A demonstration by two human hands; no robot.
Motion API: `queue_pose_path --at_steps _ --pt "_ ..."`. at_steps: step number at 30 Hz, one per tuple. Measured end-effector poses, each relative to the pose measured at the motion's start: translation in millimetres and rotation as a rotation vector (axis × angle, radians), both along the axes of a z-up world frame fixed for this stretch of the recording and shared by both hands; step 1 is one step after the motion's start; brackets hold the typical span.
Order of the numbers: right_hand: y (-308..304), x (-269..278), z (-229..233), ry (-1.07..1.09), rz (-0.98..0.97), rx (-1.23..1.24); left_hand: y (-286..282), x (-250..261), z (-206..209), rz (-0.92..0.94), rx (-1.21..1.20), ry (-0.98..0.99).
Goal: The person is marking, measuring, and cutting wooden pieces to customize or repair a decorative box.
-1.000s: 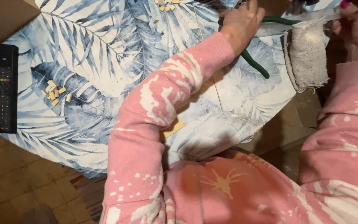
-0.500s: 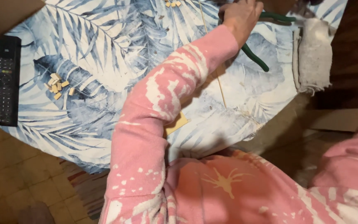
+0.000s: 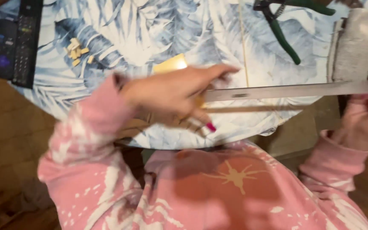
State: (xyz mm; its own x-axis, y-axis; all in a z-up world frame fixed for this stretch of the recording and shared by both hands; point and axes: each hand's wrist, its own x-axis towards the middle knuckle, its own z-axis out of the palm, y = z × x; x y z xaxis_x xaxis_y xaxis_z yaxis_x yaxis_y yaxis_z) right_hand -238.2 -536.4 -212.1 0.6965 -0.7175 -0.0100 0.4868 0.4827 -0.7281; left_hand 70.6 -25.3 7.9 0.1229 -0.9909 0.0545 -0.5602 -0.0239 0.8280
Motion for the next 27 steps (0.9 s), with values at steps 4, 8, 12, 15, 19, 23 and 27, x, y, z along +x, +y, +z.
queue_pose_path --at_steps 4,8,12,15,19,23,27 --pt "222.3 80.8 138.3 0.120 0.116 -0.343 76.8 -54.4 5.4 0.402 0.263 0.358" --pt "252.5 108.3 124.5 0.115 0.254 -0.302 145.6 -93.7 -31.1 0.588 0.083 0.343" --pt "291.2 145.2 142.5 0.168 0.551 -0.955 197.9 -121.4 -57.0 0.756 0.012 0.356" --pt "291.9 149.0 146.8 0.254 0.563 -1.441 201.6 -129.9 -62.1 0.787 -0.036 0.347" --pt "256.7 147.4 128.8 0.366 0.461 -1.308 174.8 -123.5 -70.8 0.828 -0.023 0.323" --pt "275.5 157.8 143.2 0.241 0.462 -1.554 135.5 -109.2 -73.1 0.739 -0.126 0.279" --pt "294.8 166.2 156.2 0.026 0.431 -1.892 96.5 -100.8 -80.5 0.713 -0.173 0.308"
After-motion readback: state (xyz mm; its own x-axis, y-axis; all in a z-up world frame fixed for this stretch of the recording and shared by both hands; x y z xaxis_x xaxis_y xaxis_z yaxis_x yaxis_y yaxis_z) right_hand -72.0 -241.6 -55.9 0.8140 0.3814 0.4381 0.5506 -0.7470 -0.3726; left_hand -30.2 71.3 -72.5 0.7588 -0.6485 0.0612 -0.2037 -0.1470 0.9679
